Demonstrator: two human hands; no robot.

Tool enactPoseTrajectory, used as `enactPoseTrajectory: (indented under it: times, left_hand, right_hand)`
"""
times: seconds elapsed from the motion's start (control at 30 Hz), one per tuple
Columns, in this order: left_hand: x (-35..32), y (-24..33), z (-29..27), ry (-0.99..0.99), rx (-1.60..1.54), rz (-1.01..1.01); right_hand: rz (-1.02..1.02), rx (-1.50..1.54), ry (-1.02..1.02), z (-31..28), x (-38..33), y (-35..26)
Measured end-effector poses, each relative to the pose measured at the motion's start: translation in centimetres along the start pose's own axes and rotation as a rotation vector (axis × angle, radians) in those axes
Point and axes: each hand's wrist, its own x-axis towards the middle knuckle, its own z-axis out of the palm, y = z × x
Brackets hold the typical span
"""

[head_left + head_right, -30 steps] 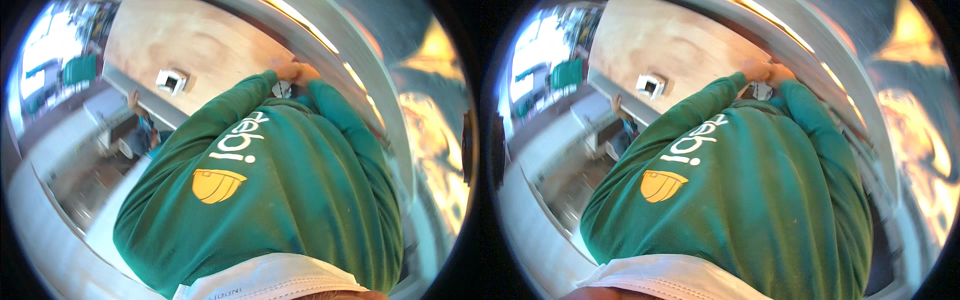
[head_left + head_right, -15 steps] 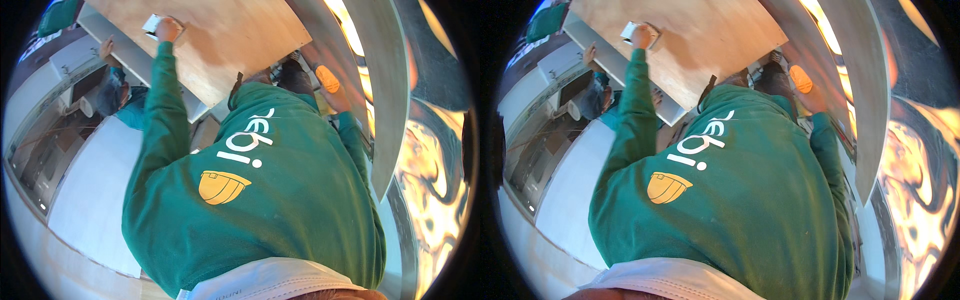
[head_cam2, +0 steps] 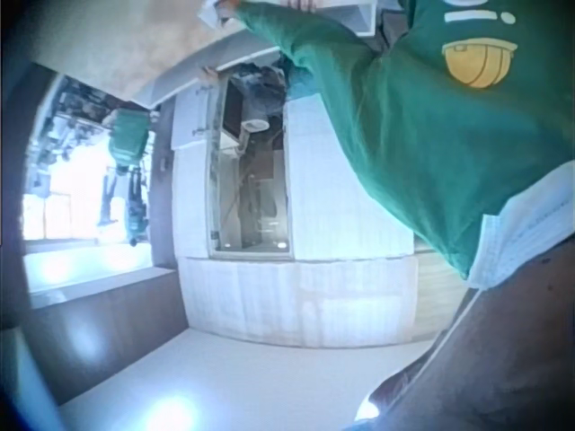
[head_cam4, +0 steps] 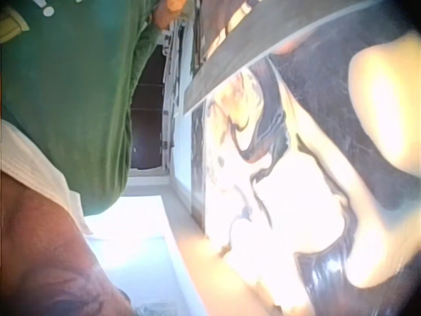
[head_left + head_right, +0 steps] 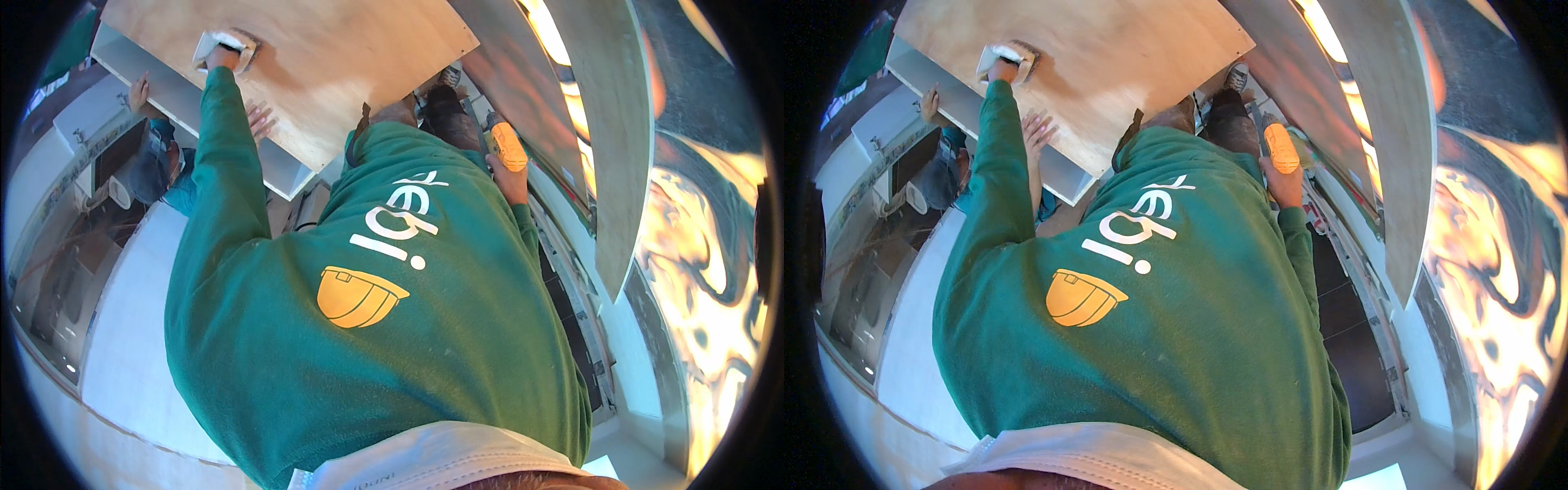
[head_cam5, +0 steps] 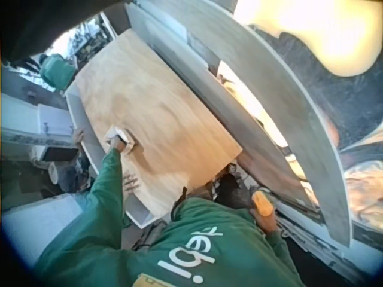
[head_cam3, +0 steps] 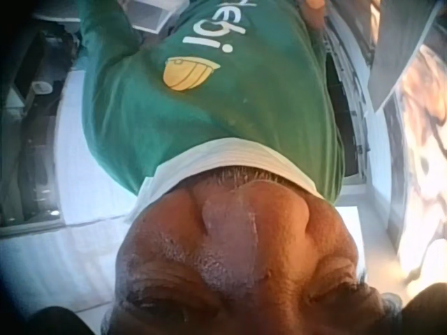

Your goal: The person uses a yellow cordless drill to fasten screws into a wooden cabinet structure. They align a wooden panel with the cabinet frame and secure it in place while a coworker assists by holding the panel steady.

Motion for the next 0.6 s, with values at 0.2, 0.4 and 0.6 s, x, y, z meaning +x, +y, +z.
enactPoseTrajectory:
  times: [0.2,0.4,0.6]
  left_hand:
    - [0.2,1.0,-0.8,0.000,0.128,-0.093]
    - [-3.6,3.3,-4.2,0.266,0.100,-0.038]
    - [-7.1,2.4,-6.3,0.844,-0.419,-0.142]
  right_hand:
    - [-0.025,0.100,0.095,-0.3,1.0,-4.0]
    - [-0.037,0.252,0.078,-1.3,3.0,-5.0]
    - [-0.037,0.222,-0.040,-2.6,4.7,-5.1]
